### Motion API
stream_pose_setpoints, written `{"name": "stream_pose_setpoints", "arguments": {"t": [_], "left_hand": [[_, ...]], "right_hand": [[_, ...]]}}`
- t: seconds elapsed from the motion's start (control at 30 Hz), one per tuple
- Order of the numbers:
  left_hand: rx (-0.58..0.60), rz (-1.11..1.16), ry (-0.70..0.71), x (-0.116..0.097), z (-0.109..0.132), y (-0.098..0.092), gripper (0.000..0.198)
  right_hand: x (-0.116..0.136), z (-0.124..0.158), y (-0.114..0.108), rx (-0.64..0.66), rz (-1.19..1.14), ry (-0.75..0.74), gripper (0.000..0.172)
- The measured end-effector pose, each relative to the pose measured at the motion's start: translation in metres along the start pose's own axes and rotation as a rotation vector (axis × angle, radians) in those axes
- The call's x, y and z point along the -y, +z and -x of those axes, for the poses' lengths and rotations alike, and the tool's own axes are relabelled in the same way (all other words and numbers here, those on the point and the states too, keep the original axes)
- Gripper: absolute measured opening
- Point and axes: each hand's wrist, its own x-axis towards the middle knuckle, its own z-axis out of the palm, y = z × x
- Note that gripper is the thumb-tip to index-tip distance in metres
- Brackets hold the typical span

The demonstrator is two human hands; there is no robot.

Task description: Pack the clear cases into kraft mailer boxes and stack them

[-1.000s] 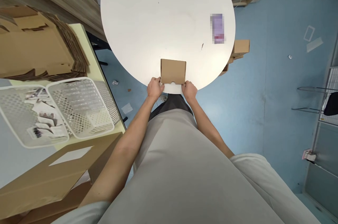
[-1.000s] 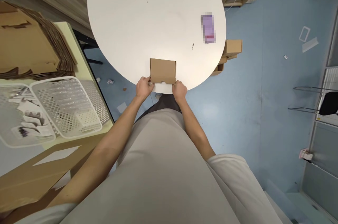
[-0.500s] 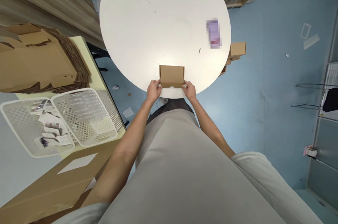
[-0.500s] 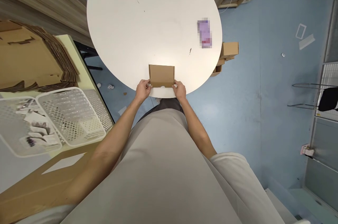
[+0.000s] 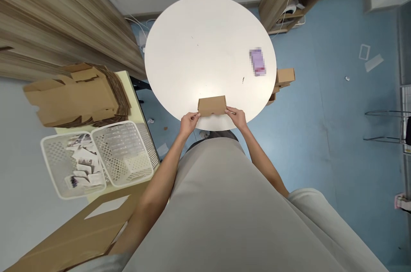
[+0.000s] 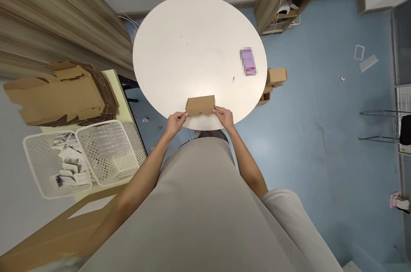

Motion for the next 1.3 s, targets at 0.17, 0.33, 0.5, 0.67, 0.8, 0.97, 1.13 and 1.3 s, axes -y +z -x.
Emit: {"name": "stream_pose_setpoints", "arguments": {"t": [0.17, 0.33, 0.5, 0.67, 0.8, 0.97, 1.13, 1.3], "left_hand": [[-0.086, 0.170, -0.104, -0.020, 0.016, -0.010, 0.049], [-0.092, 0.162, -0.156, -0.027, 0.004, -0.009, 0.052], [-0.092, 0.083, -0.205, -0.027, -0.010, -0.004, 0.041], [-0.123, 0.110, -0.204, -0.023, -0.012, 0.002, 0.031], [-0.142, 0.127, -0.208, -0.020, -0.010, 0.006, 0.028], [-0.184, 0.042, -0.195, -0.024, -0.013, 0.012, 0.026], [-0.238, 0.003, -0.137, -0.031, -0.008, 0.020, 0.021], [-0.303, 0.001, -0.081, -0.032, 0.014, 0.034, 0.033]], "right_hand": [[0.024, 0.009, -0.012, -0.087, 0.121, 0.000, 0.056], [0.030, 0.006, -0.007, -0.093, 0.281, 0.092, 0.069], [0.022, 0.003, 0.000, -0.106, 0.282, 0.105, 0.067], [0.015, -0.001, 0.003, -0.116, 0.266, 0.104, 0.064], [0.009, -0.004, 0.006, -0.140, 0.232, 0.087, 0.059], [0.003, -0.009, 0.010, -0.160, 0.206, 0.081, 0.056], [0.004, -0.013, 0.012, -0.171, 0.159, 0.075, 0.044], [0.004, -0.004, 0.014, -0.198, 0.156, 0.046, 0.035]]}}
